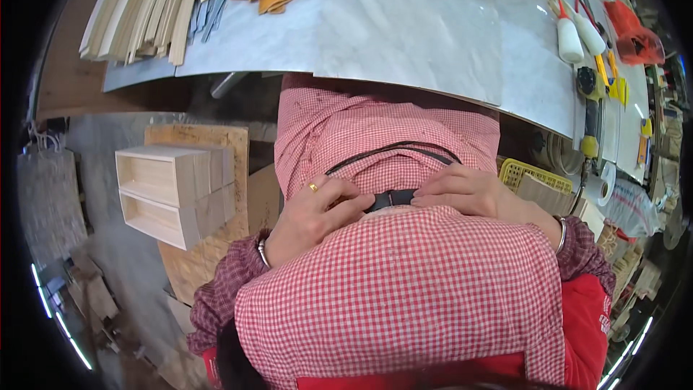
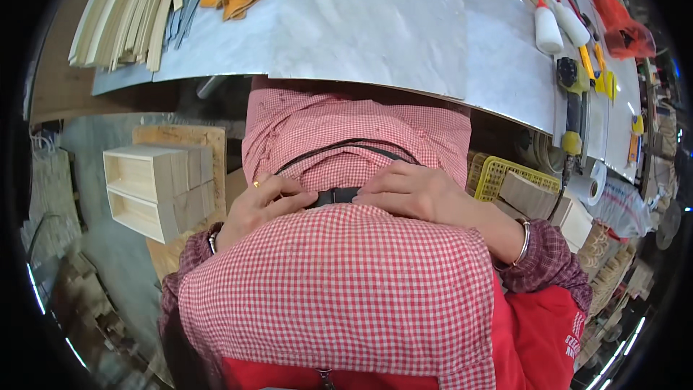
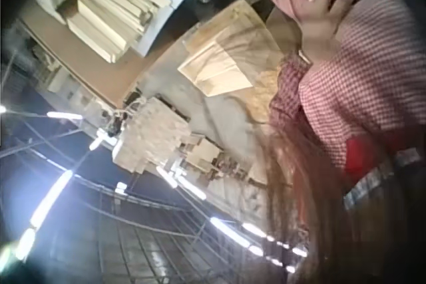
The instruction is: Apply glue and use a pneumatic nailer to assemble components into wooden boxes.
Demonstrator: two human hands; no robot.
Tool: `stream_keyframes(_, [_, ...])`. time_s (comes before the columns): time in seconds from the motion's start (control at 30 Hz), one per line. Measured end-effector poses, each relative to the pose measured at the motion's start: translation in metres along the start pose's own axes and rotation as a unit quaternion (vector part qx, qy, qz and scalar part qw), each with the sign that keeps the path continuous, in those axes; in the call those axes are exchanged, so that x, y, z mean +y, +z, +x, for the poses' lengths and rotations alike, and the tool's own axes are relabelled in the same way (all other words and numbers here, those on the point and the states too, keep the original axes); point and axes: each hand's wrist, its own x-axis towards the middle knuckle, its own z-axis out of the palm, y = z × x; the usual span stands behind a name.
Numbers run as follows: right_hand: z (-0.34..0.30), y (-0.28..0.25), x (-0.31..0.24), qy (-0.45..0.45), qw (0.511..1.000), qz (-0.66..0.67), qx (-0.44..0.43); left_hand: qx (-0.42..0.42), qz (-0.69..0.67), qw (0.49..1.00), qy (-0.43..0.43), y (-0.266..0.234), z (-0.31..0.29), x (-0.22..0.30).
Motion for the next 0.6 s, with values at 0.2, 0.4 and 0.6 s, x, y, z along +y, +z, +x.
stream_keyframes(0.2, [-0.001, 0.005, 0.013, 0.155, 0.960, -0.153, 0.174, 0.025, -0.051, 0.991, -0.119, -0.002, 0.005, -0.002])
stream_keyframes(0.4, [0.014, 0.018, 0.036, 0.245, 0.952, -0.168, 0.079, 0.050, 0.087, 0.991, -0.084, 0.016, 0.024, -0.038])
stream_keyframes(0.6, [0.023, 0.004, 0.040, 0.300, 0.948, 0.037, 0.099, 0.053, 0.017, 0.987, -0.152, 0.015, 0.041, -0.046])
